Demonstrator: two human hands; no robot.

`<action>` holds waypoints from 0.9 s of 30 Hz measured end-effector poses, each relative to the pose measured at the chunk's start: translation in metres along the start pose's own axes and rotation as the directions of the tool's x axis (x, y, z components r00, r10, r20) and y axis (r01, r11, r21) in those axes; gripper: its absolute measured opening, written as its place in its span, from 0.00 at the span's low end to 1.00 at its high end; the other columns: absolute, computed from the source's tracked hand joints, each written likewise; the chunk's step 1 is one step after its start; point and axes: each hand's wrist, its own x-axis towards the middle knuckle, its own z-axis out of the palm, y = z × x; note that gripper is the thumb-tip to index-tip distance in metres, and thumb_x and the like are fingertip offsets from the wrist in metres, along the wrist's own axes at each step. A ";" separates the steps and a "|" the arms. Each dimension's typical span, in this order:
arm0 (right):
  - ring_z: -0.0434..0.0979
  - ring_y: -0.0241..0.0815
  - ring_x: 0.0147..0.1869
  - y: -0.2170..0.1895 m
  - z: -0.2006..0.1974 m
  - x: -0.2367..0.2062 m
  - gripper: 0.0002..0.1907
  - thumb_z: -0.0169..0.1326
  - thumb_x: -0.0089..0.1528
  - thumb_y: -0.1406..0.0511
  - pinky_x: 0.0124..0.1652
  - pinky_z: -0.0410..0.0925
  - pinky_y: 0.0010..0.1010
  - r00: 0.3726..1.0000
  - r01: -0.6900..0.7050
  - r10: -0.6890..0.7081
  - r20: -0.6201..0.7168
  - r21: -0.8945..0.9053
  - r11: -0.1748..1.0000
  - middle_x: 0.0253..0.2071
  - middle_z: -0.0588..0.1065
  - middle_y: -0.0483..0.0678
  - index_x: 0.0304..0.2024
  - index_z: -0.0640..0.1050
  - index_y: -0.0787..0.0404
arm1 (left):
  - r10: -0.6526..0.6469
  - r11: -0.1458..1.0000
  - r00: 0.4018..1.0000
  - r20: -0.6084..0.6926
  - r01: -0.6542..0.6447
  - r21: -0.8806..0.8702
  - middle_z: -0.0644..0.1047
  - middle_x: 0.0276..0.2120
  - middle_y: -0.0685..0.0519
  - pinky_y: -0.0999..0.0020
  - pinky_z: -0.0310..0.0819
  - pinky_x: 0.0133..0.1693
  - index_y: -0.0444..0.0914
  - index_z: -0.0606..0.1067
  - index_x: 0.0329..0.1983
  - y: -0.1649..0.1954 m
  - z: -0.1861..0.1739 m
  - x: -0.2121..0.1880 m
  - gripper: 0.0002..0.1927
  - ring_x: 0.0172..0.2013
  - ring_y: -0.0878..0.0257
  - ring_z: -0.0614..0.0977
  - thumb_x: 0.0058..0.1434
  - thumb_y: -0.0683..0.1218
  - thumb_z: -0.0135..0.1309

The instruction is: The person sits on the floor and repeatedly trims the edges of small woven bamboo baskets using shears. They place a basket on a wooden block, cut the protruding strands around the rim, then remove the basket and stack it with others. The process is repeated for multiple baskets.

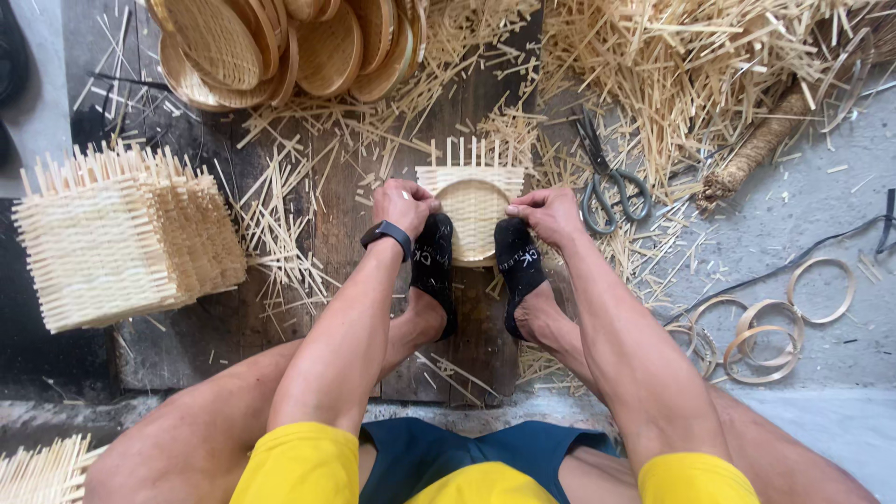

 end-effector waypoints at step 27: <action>0.67 0.31 0.24 0.018 0.130 -0.024 0.14 0.55 0.66 0.58 0.22 0.59 0.26 0.965 -0.211 0.254 0.067 0.772 0.599 0.24 0.73 0.41 0.30 0.76 0.61 | 0.415 0.905 0.907 0.068 -0.405 -0.131 0.83 0.35 0.50 0.66 0.76 0.36 0.41 0.84 0.39 0.049 0.039 0.089 0.13 0.33 0.57 0.84 0.62 0.54 0.60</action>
